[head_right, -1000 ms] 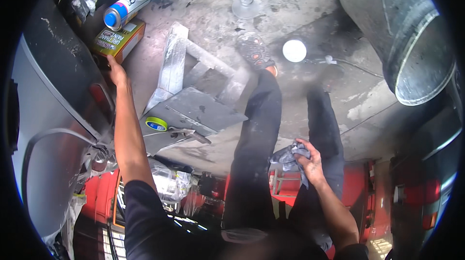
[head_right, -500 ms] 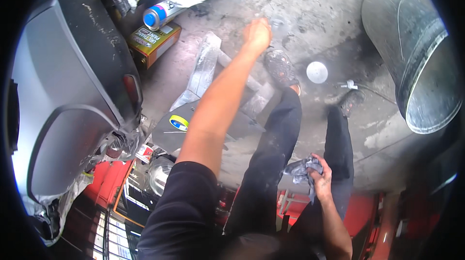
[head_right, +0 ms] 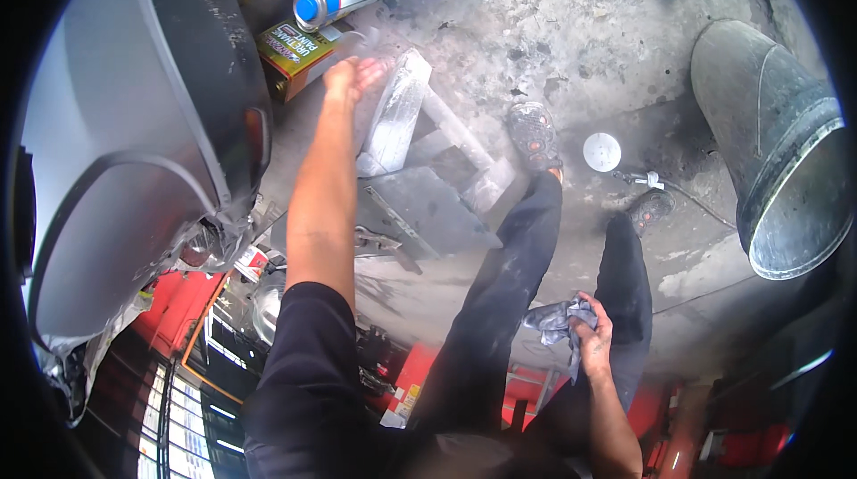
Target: The person cleans a spray gun by wiping its exterior and interior with a cloth. They pour liquid from a yellow can into the gun's cup, wipe the cup, and reattach it to the gun before moving to another area.
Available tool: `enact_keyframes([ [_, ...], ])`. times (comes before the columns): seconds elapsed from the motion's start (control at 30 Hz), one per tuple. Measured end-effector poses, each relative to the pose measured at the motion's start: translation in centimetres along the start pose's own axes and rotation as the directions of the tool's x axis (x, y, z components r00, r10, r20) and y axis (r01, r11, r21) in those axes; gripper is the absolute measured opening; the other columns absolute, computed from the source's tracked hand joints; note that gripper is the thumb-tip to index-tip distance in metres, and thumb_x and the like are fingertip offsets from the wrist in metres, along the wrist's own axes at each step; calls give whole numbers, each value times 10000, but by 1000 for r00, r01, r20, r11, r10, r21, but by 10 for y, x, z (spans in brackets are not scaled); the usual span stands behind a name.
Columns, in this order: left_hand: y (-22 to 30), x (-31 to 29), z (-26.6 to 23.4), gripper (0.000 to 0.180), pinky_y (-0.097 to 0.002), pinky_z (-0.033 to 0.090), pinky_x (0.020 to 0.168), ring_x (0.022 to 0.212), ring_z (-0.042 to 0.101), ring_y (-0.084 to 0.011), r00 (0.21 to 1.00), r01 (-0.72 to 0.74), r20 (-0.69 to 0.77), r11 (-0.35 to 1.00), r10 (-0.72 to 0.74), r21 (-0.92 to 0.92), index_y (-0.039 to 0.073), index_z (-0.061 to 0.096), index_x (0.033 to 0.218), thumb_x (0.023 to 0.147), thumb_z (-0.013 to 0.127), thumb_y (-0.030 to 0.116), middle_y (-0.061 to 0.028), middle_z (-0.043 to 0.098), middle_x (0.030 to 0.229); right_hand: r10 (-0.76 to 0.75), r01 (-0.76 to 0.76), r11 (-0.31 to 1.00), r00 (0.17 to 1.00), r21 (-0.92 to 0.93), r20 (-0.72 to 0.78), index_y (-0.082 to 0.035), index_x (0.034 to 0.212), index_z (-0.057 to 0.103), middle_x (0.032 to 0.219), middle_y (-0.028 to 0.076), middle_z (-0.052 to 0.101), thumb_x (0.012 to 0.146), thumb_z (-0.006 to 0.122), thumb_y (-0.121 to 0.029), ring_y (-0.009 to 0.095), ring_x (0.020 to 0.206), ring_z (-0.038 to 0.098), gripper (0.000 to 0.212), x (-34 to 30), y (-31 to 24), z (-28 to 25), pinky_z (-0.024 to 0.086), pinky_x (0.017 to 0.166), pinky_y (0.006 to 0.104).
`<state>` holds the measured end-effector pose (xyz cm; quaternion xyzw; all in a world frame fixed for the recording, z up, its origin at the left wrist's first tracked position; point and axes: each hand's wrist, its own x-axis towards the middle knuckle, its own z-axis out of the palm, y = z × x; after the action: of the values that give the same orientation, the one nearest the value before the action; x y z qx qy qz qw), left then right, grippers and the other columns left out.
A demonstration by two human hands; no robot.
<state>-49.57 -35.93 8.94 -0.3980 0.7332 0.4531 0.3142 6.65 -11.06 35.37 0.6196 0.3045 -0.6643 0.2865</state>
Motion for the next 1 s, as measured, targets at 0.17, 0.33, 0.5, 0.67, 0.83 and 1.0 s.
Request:
enact_keyframes([
  [0.17, 13, 61, -19, 348, -535, 653, 750, 910, 709, -463, 989, -118, 80, 990, 125, -82, -93, 343, 1350, 1044, 373, 69, -311, 627, 1107, 7, -8, 999, 1000, -54, -18, -29, 1300, 629, 1035, -13, 607, 802, 629, 20, 79, 922, 547, 500, 5, -19, 6, 440, 856, 219],
  [0.33, 15, 77, -13, 368, -557, 644, 785, 944, 704, -483, 991, -61, 115, 993, 72, -97, -34, 310, 1399, 1079, 352, 143, -310, 614, 1174, 35, -37, 996, 999, -78, -26, -28, 1296, 631, 1030, -15, 612, 792, 642, 15, 93, 922, 556, 506, 7, -27, 11, 445, 862, 231],
  [0.5, 19, 65, -20, 476, -592, 625, 808, 1037, 666, -532, 985, -57, 162, 998, 58, -8, 8, 229, 1489, 1092, 388, 216, -338, 563, 1308, -11, 8, 989, 1000, -148, -22, -23, 1298, 630, 1032, 3, 632, 794, 637, 3, 111, 934, 574, 505, 8, -20, 11, 463, 873, 255],
  [0.67, 47, 2, -42, 476, -369, 637, 630, 806, 729, -286, 954, -298, 119, 854, 274, 425, -73, 530, 1337, 1001, 623, 252, -239, 647, 1176, -8, 3, 984, 1000, -176, -30, -12, 1288, 628, 1016, 33, 659, 814, 603, -17, 120, 948, 590, 475, 1, -23, 5, 471, 883, 260],
  [0.83, 59, -193, 22, 315, -277, 585, 702, 783, 692, -167, 631, -772, 264, 556, 729, 309, -39, 620, 1299, 1023, 577, 108, -133, 706, 1038, -27, 43, 988, 993, 145, -112, 14, 1252, 627, 1009, 72, 672, 835, 526, -78, 154, 940, 626, 439, 9, -6, -15, 496, 879, 263],
  [1.0, -79, -383, 80, 300, -307, 532, 912, 1040, 664, -180, 662, -653, 659, 707, 357, 273, 41, 670, 1281, 1029, 594, 185, -79, 697, 1223, -168, 183, 898, 983, 399, -72, 46, 1306, 605, 1128, 116, 689, 818, 504, -145, 202, 1029, 651, 534, 29, -21, -43, 496, 970, 312],
])
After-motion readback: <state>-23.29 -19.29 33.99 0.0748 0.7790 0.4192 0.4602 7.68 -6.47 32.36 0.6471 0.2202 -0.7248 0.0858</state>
